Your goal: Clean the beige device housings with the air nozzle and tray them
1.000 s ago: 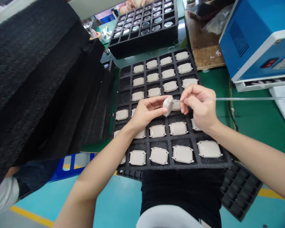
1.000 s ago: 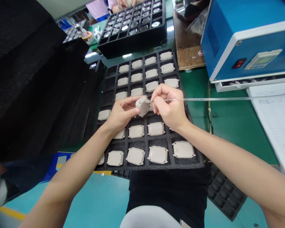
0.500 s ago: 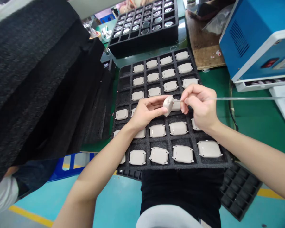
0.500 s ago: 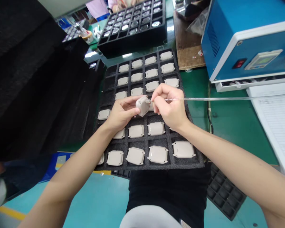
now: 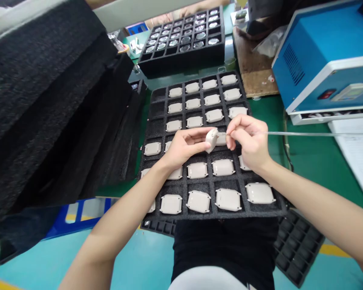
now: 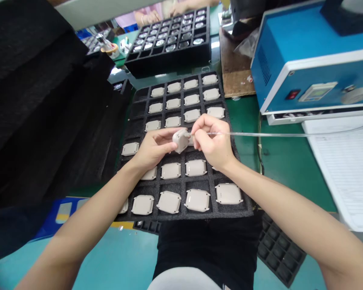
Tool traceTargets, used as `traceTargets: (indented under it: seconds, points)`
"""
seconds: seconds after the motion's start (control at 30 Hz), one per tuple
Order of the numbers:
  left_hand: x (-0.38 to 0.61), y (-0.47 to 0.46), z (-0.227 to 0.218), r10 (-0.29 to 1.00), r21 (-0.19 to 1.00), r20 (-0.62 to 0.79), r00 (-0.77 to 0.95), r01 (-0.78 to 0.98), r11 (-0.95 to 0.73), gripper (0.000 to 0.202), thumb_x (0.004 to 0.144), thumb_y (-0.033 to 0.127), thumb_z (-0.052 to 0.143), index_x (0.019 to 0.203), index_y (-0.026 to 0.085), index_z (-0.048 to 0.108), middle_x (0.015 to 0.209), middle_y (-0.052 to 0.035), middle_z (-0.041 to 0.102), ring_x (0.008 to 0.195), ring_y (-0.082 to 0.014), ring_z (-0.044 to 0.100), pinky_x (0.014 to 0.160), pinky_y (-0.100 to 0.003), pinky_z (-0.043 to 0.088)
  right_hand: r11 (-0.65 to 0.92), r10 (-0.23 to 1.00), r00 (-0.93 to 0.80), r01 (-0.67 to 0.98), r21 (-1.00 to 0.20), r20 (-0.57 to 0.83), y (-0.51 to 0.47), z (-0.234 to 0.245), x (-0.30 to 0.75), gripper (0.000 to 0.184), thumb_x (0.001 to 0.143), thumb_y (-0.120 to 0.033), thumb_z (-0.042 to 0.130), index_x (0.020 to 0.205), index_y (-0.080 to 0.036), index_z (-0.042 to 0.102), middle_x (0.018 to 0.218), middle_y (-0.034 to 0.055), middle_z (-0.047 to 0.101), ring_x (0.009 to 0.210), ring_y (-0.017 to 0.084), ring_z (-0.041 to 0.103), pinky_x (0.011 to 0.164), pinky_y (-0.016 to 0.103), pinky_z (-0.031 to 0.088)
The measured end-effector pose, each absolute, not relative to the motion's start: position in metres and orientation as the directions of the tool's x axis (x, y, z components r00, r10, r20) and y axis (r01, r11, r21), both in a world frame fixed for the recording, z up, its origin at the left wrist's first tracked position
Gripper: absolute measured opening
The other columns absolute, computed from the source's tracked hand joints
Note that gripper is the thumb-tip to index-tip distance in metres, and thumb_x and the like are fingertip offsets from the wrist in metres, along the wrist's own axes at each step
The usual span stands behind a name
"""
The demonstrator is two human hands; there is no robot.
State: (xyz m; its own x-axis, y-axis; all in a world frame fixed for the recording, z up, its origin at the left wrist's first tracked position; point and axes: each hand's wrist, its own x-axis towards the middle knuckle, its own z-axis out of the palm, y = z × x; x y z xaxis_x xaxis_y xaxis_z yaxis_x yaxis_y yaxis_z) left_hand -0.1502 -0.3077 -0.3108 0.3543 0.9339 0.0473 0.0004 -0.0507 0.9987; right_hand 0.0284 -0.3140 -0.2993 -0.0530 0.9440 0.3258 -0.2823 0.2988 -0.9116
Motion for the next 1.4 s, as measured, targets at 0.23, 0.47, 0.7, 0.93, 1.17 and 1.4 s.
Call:
traceTargets:
  seconds: [0.23, 0.47, 0.7, 0.93, 1.17, 1.4]
  points:
    - [-0.147, -0.31, -0.298, 0.948, 0.996, -0.039, 0.316, 0.094, 0.01, 0.046, 0.062, 0.032, 0.078, 0.105, 0.017, 0.07, 0.106, -0.0092, 0.071, 0.102, -0.0297, 0.064, 0.09, -0.038, 0.049, 0.263, 0.955, -0.064, -0.265, -0.927, 0.289, -0.314, -0.299, 0.029, 0.008, 0.066, -0.014, 0.047, 0.059, -0.017, 0.051, 0.04, -0.0059, 0.049, 0.034, 0.006, 0.041, 0.038, 0.018, 0.034]
    - [-0.151, -0.307, -0.3, 0.944, 0.99, -0.126, 0.305, 0.092, 0.102, 0.05, 0.061, 0.036, 0.079, 0.106, 0.019, 0.068, 0.11, -0.0096, 0.069, 0.107, -0.0322, 0.061, 0.098, -0.042, 0.045, 0.19, 0.966, -0.103, -0.332, -0.924, 0.236, -0.307, -0.3, 0.028, 0.005, 0.063, -0.016, 0.047, 0.059, -0.016, 0.051, 0.04, -0.0062, 0.049, 0.034, 0.006, 0.04, 0.036, 0.017, 0.032]
    - [-0.148, -0.307, -0.299, 0.945, 0.995, -0.087, 0.316, 0.08, 0.065, 0.049, 0.062, 0.037, 0.078, 0.106, 0.019, 0.068, 0.112, -0.0113, 0.068, 0.109, -0.0317, 0.06, 0.098, -0.043, 0.044, 0.166, 0.968, -0.118, -0.357, -0.919, 0.22, -0.307, -0.302, 0.026, 0.005, 0.063, -0.017, 0.048, 0.06, -0.016, 0.051, 0.039, -0.0065, 0.05, 0.034, 0.005, 0.04, 0.036, 0.016, 0.032]
    - [-0.149, -0.308, -0.298, 0.946, 0.995, -0.066, 0.319, 0.086, 0.04, 0.052, 0.062, 0.038, 0.078, 0.108, 0.017, 0.067, 0.112, -0.0123, 0.068, 0.105, -0.0314, 0.062, 0.098, -0.044, 0.044, 0.153, 0.969, -0.126, -0.364, -0.919, 0.211, -0.307, -0.304, 0.026, 0.005, 0.062, -0.016, 0.047, 0.06, -0.016, 0.052, 0.039, -0.0065, 0.05, 0.033, 0.005, 0.04, 0.037, 0.016, 0.033]
    - [-0.147, -0.308, -0.298, 0.947, 0.995, -0.081, 0.311, 0.081, 0.058, 0.05, 0.062, 0.038, 0.078, 0.106, 0.017, 0.068, 0.112, -0.0118, 0.068, 0.106, -0.031, 0.062, 0.099, -0.044, 0.043, 0.152, 0.969, -0.13, -0.359, -0.921, 0.21, -0.307, -0.302, 0.026, 0.005, 0.062, -0.016, 0.047, 0.06, -0.016, 0.051, 0.039, -0.0064, 0.05, 0.033, 0.005, 0.04, 0.037, 0.016, 0.033]
    - [-0.149, -0.308, -0.299, 0.941, 0.995, -0.085, 0.327, 0.079, 0.062, 0.047, 0.064, 0.035, 0.077, 0.107, 0.019, 0.067, 0.115, -0.0098, 0.067, 0.109, -0.0289, 0.06, 0.101, -0.041, 0.042, 0.153, 0.97, -0.126, -0.346, -0.926, 0.207, -0.309, -0.3, 0.027, 0.006, 0.062, -0.016, 0.046, 0.06, -0.016, 0.052, 0.039, -0.0063, 0.05, 0.033, 0.005, 0.039, 0.036, 0.016, 0.032]
